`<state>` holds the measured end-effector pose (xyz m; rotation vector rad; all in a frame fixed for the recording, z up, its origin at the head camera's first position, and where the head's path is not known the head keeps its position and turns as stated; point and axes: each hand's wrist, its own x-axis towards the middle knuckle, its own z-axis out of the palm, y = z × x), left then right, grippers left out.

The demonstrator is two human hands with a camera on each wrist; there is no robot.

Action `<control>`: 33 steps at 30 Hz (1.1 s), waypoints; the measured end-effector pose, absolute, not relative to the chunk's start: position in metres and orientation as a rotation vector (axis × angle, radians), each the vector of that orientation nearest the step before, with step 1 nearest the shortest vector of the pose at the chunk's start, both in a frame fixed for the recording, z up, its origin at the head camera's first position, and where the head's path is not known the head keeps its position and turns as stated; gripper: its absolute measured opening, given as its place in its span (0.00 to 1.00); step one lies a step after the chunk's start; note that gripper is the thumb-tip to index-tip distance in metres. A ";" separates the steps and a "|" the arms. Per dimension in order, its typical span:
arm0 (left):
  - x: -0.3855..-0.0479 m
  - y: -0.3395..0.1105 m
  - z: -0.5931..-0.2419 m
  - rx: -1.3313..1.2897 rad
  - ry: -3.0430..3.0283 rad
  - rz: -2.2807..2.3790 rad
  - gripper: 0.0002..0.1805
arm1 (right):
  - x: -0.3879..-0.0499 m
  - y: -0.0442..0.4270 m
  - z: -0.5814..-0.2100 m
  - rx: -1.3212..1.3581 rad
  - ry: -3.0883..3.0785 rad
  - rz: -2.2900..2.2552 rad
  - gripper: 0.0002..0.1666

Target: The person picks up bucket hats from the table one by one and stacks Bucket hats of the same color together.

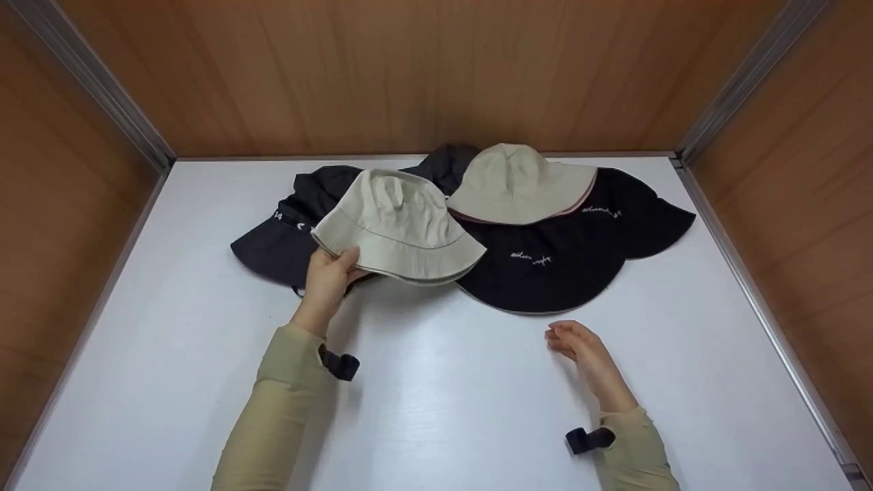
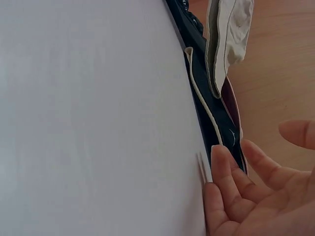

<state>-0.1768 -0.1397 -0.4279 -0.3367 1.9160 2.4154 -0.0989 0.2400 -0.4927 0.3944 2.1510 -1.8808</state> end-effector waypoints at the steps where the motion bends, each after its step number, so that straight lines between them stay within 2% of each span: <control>1: -0.174 -0.138 -0.423 -0.318 1.904 2.438 0.19 | -0.100 0.240 -0.491 0.390 2.142 -1.877 0.20; 9: -0.145 -0.127 -0.389 -0.143 1.942 2.416 0.16 | -0.114 0.232 -0.478 0.335 2.165 -1.843 0.22; 18: -0.109 -0.119 -0.373 0.009 1.844 2.421 0.13 | -0.137 0.209 -0.465 0.136 2.164 -1.861 0.25; 26: -0.089 -0.118 -0.372 0.169 1.781 2.338 0.13 | -0.147 0.187 -0.462 -0.111 2.165 -1.784 0.27; 33: -0.084 -0.123 -0.383 0.264 1.782 2.276 0.15 | -0.142 0.182 -0.467 -0.252 2.112 -1.691 0.28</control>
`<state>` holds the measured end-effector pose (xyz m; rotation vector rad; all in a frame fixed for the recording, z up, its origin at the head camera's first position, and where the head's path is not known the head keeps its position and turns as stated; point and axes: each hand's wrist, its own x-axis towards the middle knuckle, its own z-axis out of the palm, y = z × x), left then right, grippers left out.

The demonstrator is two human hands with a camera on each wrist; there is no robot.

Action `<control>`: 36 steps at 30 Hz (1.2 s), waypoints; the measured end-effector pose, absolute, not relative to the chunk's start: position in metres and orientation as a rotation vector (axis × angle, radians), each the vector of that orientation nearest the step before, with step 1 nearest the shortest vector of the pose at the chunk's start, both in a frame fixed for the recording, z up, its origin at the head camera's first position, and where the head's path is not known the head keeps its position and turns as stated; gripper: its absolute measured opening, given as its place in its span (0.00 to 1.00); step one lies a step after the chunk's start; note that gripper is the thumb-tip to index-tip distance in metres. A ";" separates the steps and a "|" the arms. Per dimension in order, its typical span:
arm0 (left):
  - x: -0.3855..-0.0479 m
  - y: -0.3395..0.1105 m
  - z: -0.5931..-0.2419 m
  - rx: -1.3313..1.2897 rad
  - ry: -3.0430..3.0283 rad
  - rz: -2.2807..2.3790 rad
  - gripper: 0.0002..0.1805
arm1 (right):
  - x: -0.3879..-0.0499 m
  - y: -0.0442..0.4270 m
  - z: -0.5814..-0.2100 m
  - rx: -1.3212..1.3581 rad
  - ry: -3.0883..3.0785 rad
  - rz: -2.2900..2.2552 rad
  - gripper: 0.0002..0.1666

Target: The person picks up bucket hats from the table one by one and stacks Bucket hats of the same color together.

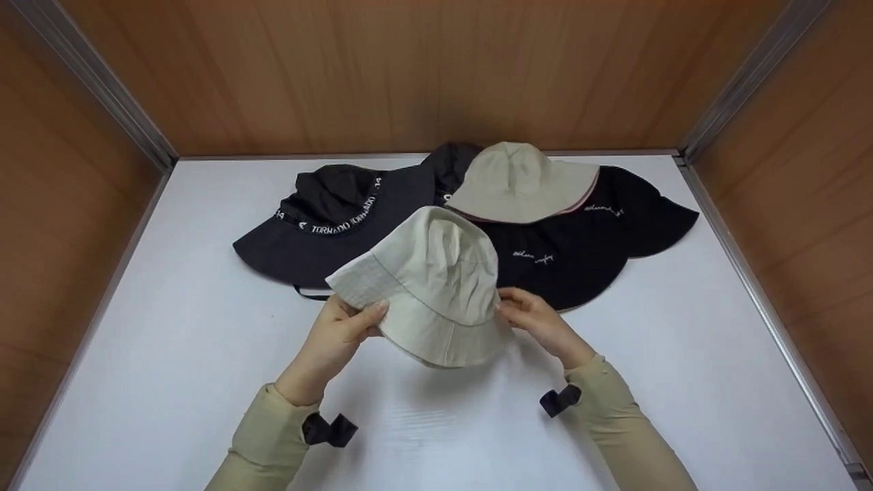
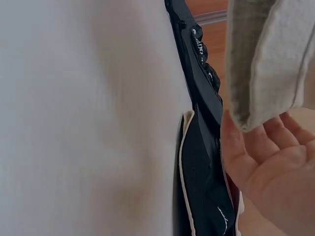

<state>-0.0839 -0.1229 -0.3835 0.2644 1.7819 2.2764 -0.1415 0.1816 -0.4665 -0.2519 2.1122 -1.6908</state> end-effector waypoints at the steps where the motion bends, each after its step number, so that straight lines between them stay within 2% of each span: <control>1: -0.083 -0.124 -0.385 0.264 1.790 2.263 0.16 | -0.141 0.181 -0.468 -0.266 2.105 -1.692 0.27; 11: -0.077 -0.156 -0.404 0.143 2.005 2.049 0.29 | -0.134 0.183 -0.465 -0.212 2.299 -1.832 0.16; 14: -0.080 -0.168 -0.412 0.051 2.062 2.013 0.29 | -0.130 0.184 -0.454 -0.258 2.419 -1.863 0.13; 17: -0.086 -0.179 -0.420 -0.015 2.113 2.034 0.29 | -0.126 0.184 -0.443 -0.465 2.557 -1.867 0.09; 21: -0.095 -0.189 -0.429 -0.056 2.237 1.999 0.35 | -0.124 0.185 -0.429 -1.013 2.759 -1.753 0.07; 25: -0.105 -0.186 -0.435 0.004 2.392 1.792 0.42 | -0.125 0.184 -0.418 -1.481 2.835 -1.632 0.11; 28: -0.114 -0.177 -0.437 0.103 2.437 1.663 0.47 | -0.124 0.183 -0.408 -1.610 2.840 -1.595 0.14; 32: -0.126 -0.163 -0.438 0.232 2.388 1.571 0.51 | -0.118 0.182 -0.396 -1.646 2.809 -1.559 0.15; 36: -0.132 -0.154 -0.444 0.367 2.249 1.543 0.52 | -0.112 0.178 -0.387 -1.682 2.754 -1.584 0.16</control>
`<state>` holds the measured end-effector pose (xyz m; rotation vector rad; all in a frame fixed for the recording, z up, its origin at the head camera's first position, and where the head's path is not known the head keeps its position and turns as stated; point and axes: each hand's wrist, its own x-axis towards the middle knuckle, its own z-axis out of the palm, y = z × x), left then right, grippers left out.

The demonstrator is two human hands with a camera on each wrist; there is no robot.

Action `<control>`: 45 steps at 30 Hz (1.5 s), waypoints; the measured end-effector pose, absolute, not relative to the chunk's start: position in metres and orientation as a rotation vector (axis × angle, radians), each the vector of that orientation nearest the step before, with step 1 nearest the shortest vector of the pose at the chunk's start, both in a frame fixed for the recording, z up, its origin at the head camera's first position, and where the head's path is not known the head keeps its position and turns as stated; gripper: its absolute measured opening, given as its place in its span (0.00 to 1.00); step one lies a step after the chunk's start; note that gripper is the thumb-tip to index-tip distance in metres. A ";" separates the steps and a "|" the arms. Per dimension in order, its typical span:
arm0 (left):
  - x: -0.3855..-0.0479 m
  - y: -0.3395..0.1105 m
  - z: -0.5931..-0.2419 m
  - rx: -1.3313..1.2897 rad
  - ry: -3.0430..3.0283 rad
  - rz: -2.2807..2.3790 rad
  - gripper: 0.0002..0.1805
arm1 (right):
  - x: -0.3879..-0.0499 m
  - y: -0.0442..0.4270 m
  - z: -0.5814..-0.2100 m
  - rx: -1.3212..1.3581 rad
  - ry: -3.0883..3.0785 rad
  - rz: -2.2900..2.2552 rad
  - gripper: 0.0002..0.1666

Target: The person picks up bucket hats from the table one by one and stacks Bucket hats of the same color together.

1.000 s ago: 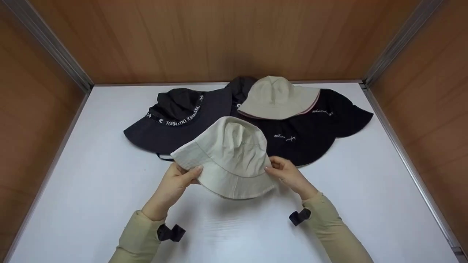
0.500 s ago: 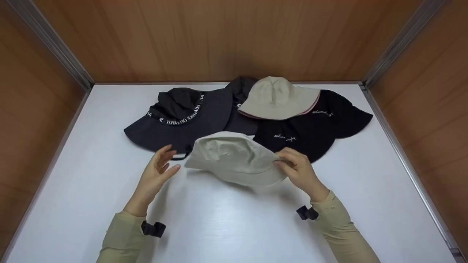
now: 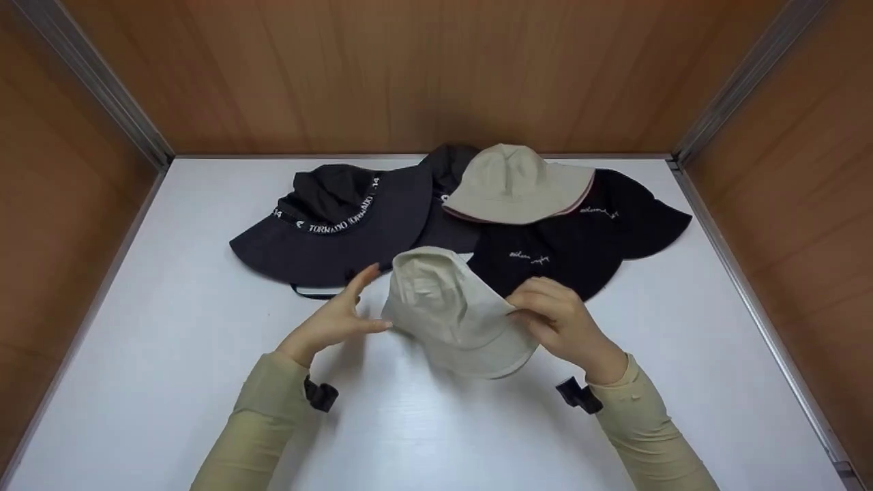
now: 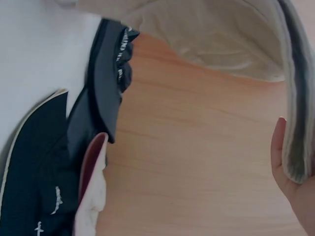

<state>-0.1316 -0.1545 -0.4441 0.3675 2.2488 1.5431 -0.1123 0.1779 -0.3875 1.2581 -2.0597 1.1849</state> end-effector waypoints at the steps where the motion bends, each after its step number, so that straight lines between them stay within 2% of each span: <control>1: -0.132 -0.153 -0.446 0.402 2.203 1.551 0.49 | -0.111 0.177 -0.386 1.263 -2.048 1.202 0.16; 6: -0.130 -0.157 -0.454 0.453 2.097 1.602 0.24 | -0.106 0.176 -0.389 1.186 -2.074 1.356 0.13; 8: -0.128 -0.164 -0.453 0.406 2.119 1.627 0.18 | -0.105 0.176 -0.394 1.065 -2.163 1.432 0.11; 12: -0.124 -0.179 -0.447 0.315 2.222 1.636 0.19 | -0.104 0.173 -0.408 0.695 -2.451 1.538 0.09; 15: -0.123 -0.189 -0.444 0.284 2.323 1.543 0.20 | -0.105 0.167 -0.423 0.518 -2.648 1.564 0.11; 22: -0.120 -0.210 -0.453 0.231 2.516 1.192 0.11 | -0.109 0.141 -0.470 0.563 -3.005 1.427 0.15; 26: -0.119 -0.216 -0.460 0.168 2.547 1.057 0.07 | -0.113 0.130 -0.482 0.542 -3.136 1.419 0.16; 33: -0.119 -0.216 -0.466 0.083 2.591 0.921 0.11 | -0.121 0.122 -0.485 0.524 -3.197 1.346 0.16; 37: -0.113 -0.211 -0.460 0.093 2.687 0.821 0.21 | -0.119 0.124 -0.483 0.546 -3.183 1.222 0.18; 40: -0.103 -0.203 -0.454 0.161 2.813 0.727 0.30 | -0.115 0.126 -0.479 0.659 -3.123 1.057 0.21; 45: -0.083 -0.183 -0.452 0.293 2.855 0.647 0.38 | -0.107 0.129 -0.471 0.973 -3.031 0.709 0.29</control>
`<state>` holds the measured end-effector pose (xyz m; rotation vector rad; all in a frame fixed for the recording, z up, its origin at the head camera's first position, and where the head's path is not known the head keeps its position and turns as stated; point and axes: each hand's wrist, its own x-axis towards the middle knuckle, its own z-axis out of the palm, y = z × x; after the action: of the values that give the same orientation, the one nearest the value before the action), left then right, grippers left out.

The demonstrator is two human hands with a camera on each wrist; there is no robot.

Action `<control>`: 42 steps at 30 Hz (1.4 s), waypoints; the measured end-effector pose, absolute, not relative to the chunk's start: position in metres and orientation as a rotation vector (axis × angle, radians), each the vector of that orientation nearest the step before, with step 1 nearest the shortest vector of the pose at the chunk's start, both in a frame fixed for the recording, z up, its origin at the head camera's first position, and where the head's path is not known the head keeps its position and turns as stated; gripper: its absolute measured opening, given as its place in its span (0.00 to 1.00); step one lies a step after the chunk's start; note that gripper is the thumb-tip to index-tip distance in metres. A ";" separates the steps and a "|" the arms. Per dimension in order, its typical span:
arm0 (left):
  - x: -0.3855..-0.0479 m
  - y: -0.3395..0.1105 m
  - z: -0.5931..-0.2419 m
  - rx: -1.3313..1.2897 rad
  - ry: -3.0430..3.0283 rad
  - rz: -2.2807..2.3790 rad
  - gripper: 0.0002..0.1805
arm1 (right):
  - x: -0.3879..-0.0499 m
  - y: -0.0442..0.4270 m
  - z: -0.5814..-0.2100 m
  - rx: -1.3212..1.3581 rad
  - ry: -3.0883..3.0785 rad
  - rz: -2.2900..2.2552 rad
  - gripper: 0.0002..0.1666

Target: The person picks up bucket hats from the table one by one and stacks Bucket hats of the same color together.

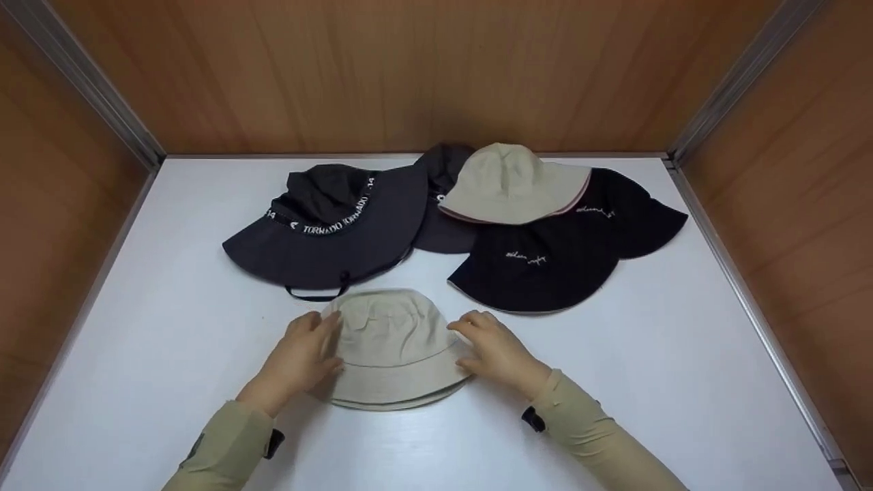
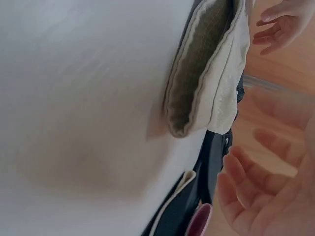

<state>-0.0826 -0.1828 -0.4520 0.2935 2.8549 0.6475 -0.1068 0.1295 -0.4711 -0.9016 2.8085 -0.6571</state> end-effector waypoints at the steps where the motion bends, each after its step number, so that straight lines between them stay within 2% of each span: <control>1: -0.079 -0.179 -0.453 0.306 2.829 0.641 0.40 | -0.105 0.129 -0.471 -0.964 2.805 -0.593 0.30; 8: -0.063 -0.172 -0.462 0.264 2.683 0.556 0.46 | -0.099 0.122 -0.480 -1.191 2.732 -0.320 0.29; 30: -0.073 -0.202 -0.470 0.162 2.722 0.580 0.45 | -0.119 0.079 -0.481 -1.183 2.720 -0.267 0.26; 36: -0.074 -0.196 -0.465 0.149 2.703 0.532 0.44 | -0.120 0.095 -0.480 -1.046 2.592 -0.525 0.31; 42: -0.081 -0.180 -0.451 0.232 2.820 0.445 0.34 | -0.118 0.143 -0.476 -0.861 2.590 -0.877 0.24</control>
<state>-0.0809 -0.1799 -0.4515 0.2317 2.8203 0.4450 -0.1183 0.1428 -0.4758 -0.8606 2.5897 -0.8773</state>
